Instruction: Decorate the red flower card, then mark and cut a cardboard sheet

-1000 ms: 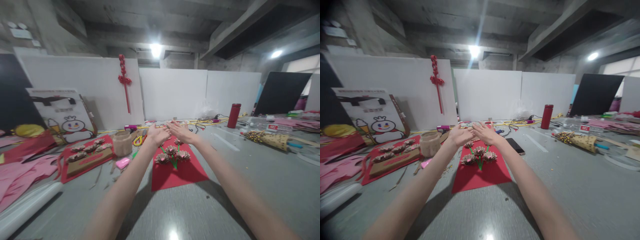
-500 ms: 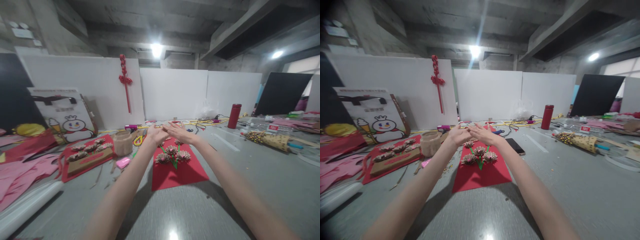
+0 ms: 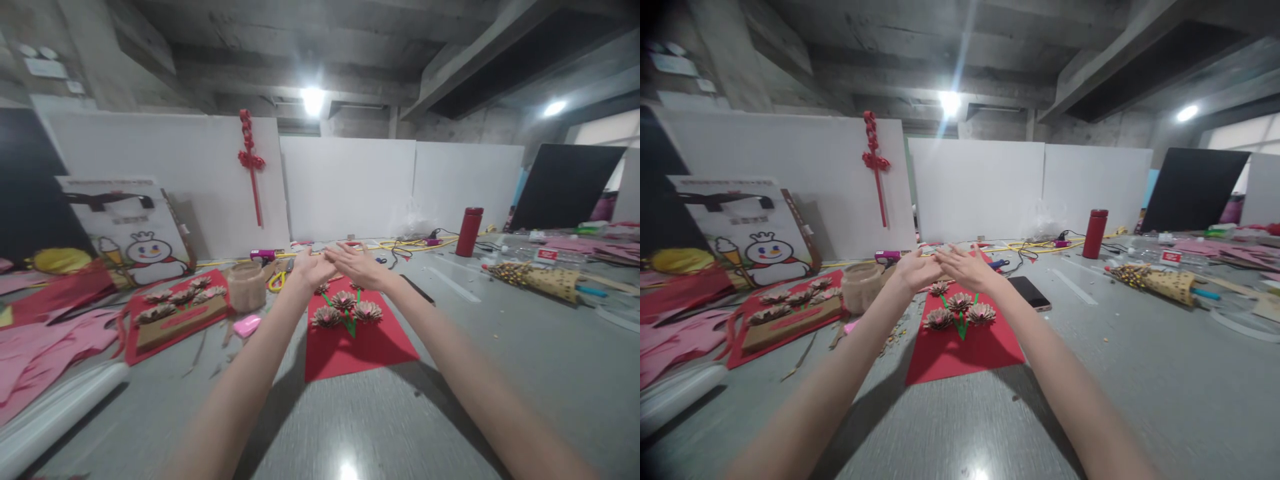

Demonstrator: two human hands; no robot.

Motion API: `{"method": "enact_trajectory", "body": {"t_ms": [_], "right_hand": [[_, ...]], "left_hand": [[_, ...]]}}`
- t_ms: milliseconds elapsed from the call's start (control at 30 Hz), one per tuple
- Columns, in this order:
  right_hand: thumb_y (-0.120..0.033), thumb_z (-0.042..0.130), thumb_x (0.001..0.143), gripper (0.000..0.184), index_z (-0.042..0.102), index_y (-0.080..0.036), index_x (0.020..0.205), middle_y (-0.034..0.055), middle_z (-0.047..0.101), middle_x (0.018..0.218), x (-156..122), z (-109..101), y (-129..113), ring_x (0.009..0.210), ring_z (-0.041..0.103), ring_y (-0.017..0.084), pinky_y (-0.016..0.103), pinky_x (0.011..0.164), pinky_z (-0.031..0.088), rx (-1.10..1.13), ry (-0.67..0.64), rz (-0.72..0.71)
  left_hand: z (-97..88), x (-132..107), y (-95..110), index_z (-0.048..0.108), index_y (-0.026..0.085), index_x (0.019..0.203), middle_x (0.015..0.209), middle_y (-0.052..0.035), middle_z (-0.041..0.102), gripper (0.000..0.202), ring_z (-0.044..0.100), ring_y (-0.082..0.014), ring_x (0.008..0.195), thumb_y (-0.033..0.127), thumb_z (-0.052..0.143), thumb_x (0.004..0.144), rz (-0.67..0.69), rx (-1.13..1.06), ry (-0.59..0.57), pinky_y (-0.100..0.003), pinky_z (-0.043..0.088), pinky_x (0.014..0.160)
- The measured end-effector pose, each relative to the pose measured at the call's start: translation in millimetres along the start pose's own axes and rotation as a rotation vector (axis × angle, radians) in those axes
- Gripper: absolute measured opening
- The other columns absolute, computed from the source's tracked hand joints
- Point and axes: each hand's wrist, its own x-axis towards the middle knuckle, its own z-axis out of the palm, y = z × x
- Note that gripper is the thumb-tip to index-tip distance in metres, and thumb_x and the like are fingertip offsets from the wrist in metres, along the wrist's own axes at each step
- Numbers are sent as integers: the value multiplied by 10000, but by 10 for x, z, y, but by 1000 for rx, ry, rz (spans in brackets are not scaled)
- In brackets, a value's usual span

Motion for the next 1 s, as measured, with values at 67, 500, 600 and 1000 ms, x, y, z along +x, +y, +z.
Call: {"method": "enact_trajectory", "body": {"t_ms": [67,500,600,1000], "right_hand": [[-418,92,849,452,134,-311,1287,-66,185,1344,-9,20,43,1248,27,186,547,922,-108,-31,17,77],[-466,67,837,488,124,-293,1289,-53,127,1356,12,43,-66,1249,4,170,521,919,-149,150,-7,51],[-465,84,838,487,115,-289,1291,-51,134,1354,11,48,9,1248,4,180,536,907,-154,130,6,114],[-453,52,837,481,168,-308,1281,-58,196,1340,5,12,-23,1247,31,199,561,913,-112,87,31,84]], "left_hand": [[-7,8,-15,332,9,1134,1026,-235,504,557,565,-253,838,421,120,824,-39,15,-22,-396,474,639],[-1,-9,-10,408,48,1050,965,-207,534,549,555,-266,847,451,118,816,59,-9,45,-436,464,674],[-5,-1,-37,418,47,1038,996,-213,516,537,555,-254,855,440,125,817,39,13,8,-416,467,681],[0,3,-23,392,45,1079,1053,-221,489,530,539,-251,905,418,120,819,49,29,-12,-414,468,704]]}}
